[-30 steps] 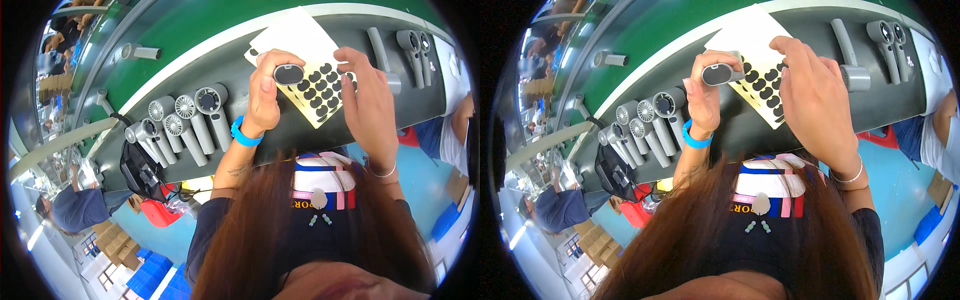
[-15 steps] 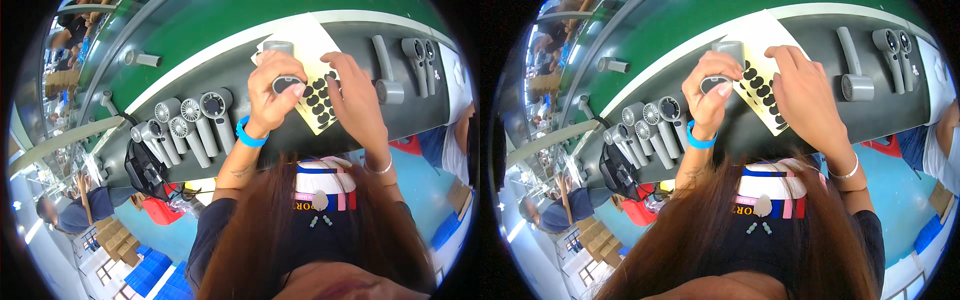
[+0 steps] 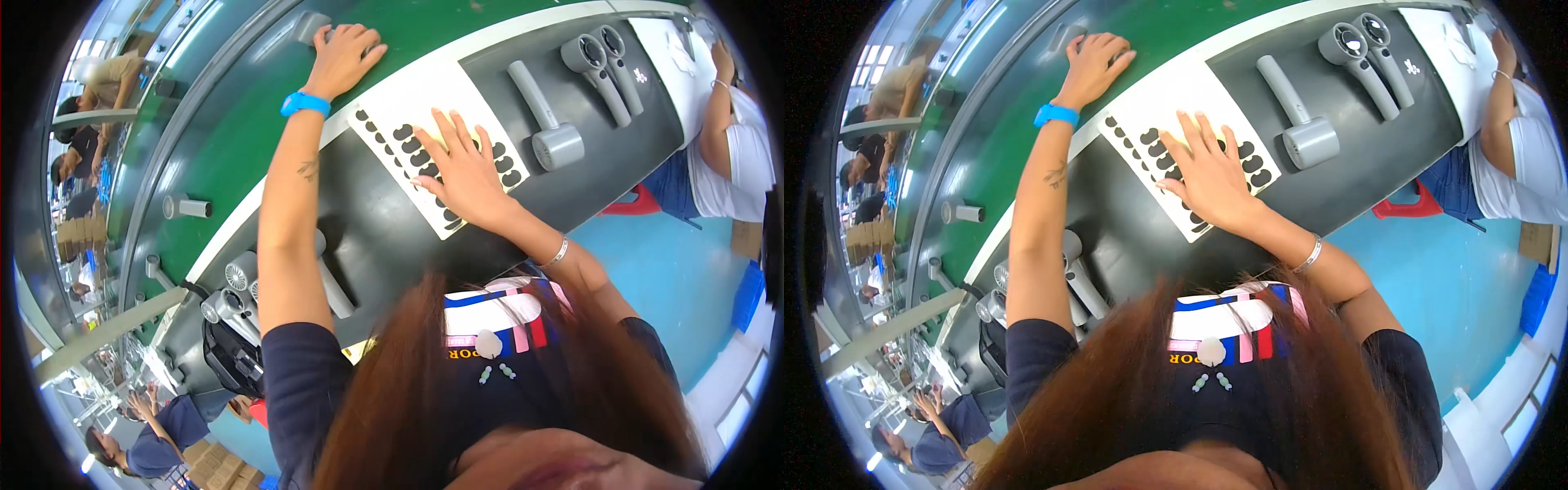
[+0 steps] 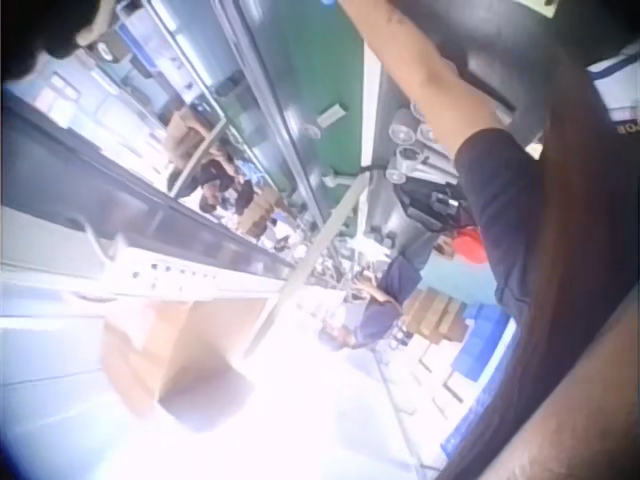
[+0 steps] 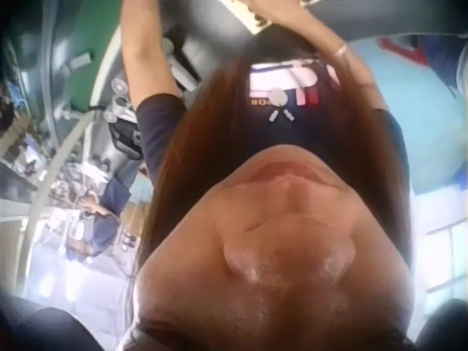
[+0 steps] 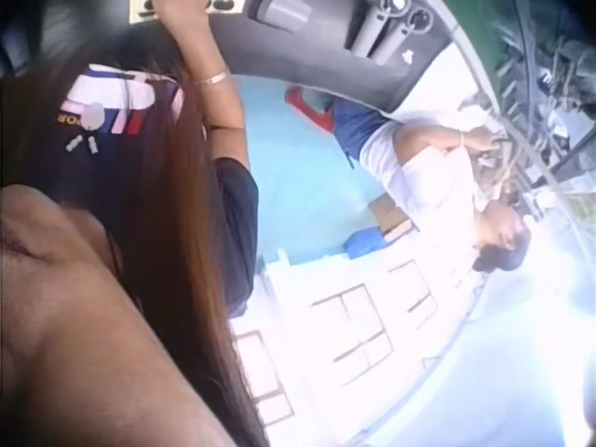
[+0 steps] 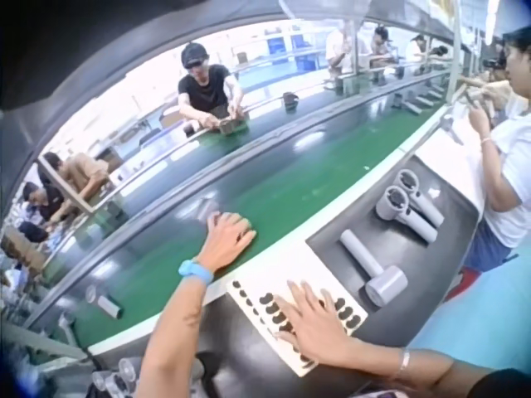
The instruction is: Assembling electronic components by manually attaching small circular pieces to metal parts.
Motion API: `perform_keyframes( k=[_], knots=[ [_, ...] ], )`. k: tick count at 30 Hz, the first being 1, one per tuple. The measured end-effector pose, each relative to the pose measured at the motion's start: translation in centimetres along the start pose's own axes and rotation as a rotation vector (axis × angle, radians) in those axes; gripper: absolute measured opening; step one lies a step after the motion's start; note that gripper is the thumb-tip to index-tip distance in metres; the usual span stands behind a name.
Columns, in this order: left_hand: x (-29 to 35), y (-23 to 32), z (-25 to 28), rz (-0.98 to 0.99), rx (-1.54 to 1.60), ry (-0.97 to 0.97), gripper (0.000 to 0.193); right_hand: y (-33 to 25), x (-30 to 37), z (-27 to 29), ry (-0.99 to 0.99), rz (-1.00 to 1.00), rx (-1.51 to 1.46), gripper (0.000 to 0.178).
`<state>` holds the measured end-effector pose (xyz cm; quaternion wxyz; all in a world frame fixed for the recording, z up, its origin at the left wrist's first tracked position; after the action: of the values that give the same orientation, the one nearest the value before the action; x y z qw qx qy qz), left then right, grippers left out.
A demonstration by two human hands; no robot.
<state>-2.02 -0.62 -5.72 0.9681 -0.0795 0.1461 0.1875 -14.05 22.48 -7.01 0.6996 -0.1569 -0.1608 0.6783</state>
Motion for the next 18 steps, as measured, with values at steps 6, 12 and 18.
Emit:
perform_keyframes(
  k=[6,12,18],
  knots=[
    [0.5,5.4,3.7,0.02,0.118,0.273,0.047,4.2,-0.8,3.1,0.271,-0.121,-0.415,0.028],
    [4.9,14.7,5.6,0.198,0.445,0.049,0.075,5.2,-1.2,3.1,0.127,-0.097,-0.545,0.017],
    [6.6,16.6,4.3,0.398,0.461,0.073,0.098,1.1,-4.4,0.8,0.131,-0.083,-0.499,0.016]
  ],
)
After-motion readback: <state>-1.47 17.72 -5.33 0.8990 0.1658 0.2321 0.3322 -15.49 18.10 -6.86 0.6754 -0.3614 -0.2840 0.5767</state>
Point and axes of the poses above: each hand's wrist, its own x-axis away from the middle knuckle, its own z-axis out of the back of the hand, y = z × x, the point moved 4 cm from there along -x, towards the middle knuckle, and after that the axes turned 15 degrees about -z, right-handed, at the moved point
